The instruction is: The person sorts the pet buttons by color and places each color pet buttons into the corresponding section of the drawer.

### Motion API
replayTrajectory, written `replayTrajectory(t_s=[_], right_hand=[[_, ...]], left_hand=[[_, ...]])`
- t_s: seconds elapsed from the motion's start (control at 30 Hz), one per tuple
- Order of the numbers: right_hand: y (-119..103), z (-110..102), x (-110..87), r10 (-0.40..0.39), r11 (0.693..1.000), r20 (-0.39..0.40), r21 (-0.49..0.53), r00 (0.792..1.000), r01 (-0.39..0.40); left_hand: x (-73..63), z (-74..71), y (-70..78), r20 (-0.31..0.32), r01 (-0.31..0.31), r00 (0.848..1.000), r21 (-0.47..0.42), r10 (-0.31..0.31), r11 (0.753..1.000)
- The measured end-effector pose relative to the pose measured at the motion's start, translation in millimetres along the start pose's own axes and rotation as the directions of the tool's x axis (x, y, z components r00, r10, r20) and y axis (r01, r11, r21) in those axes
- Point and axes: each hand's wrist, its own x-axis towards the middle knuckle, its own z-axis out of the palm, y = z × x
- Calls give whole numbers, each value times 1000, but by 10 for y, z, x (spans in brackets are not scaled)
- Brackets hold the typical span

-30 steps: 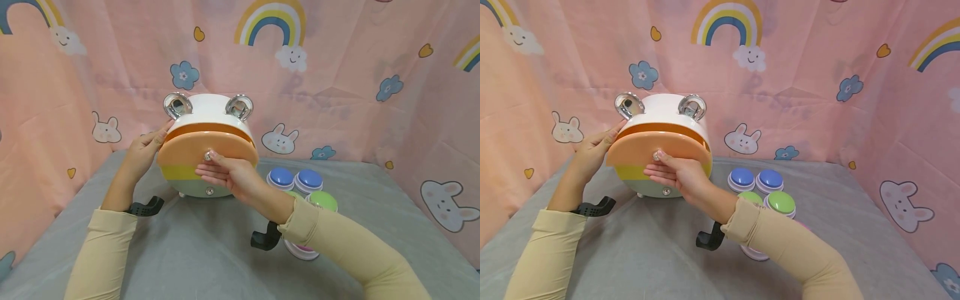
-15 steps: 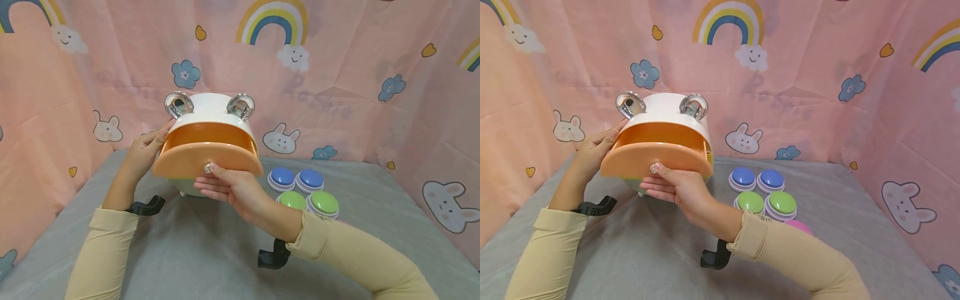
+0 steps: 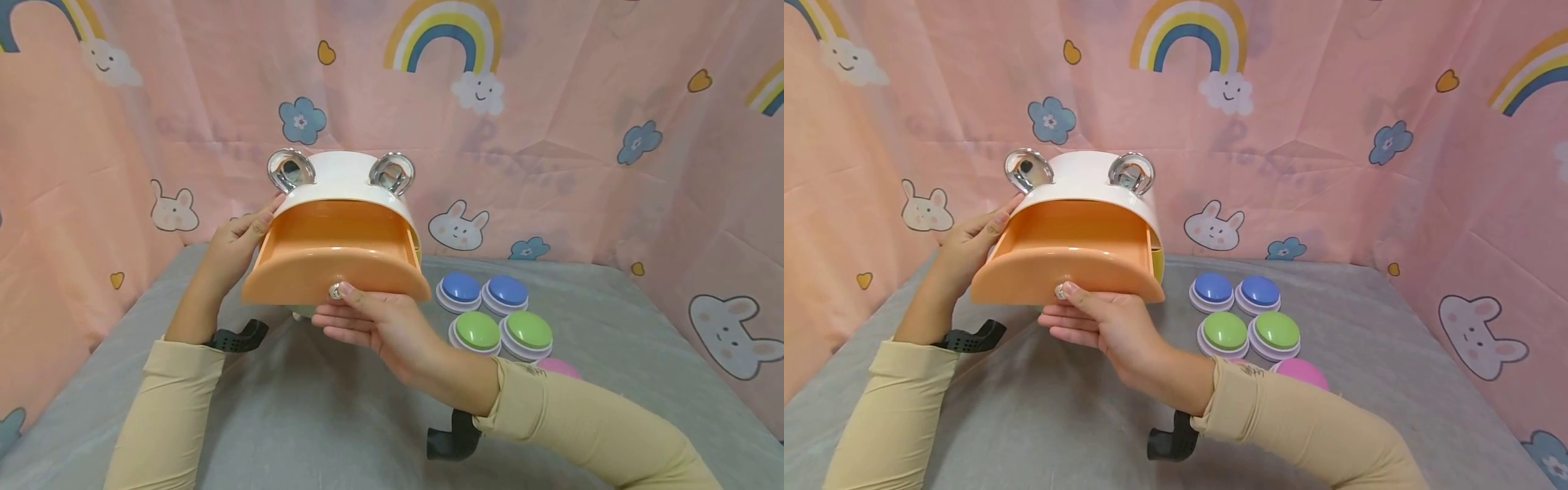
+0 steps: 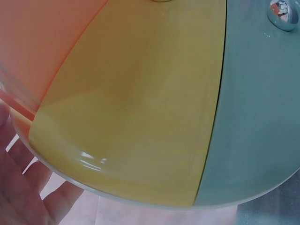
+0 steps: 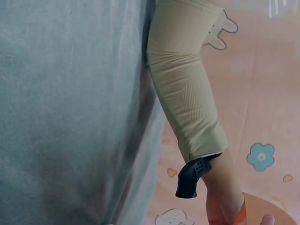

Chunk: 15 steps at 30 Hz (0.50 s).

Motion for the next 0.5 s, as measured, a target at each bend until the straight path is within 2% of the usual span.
replayTrajectory(t_s=[0.23, 0.5], right_hand=[[12, -1, -4, -4, 1000, -4, 11, 1000, 4], [22, -9, -25, 4, 1000, 6, -2, 1000, -4]], left_hand=[[10, 16, -12, -18, -6, 1000, 5, 6, 1000], [3, 15, -25, -9, -26, 1000, -13, 26, 1000]])
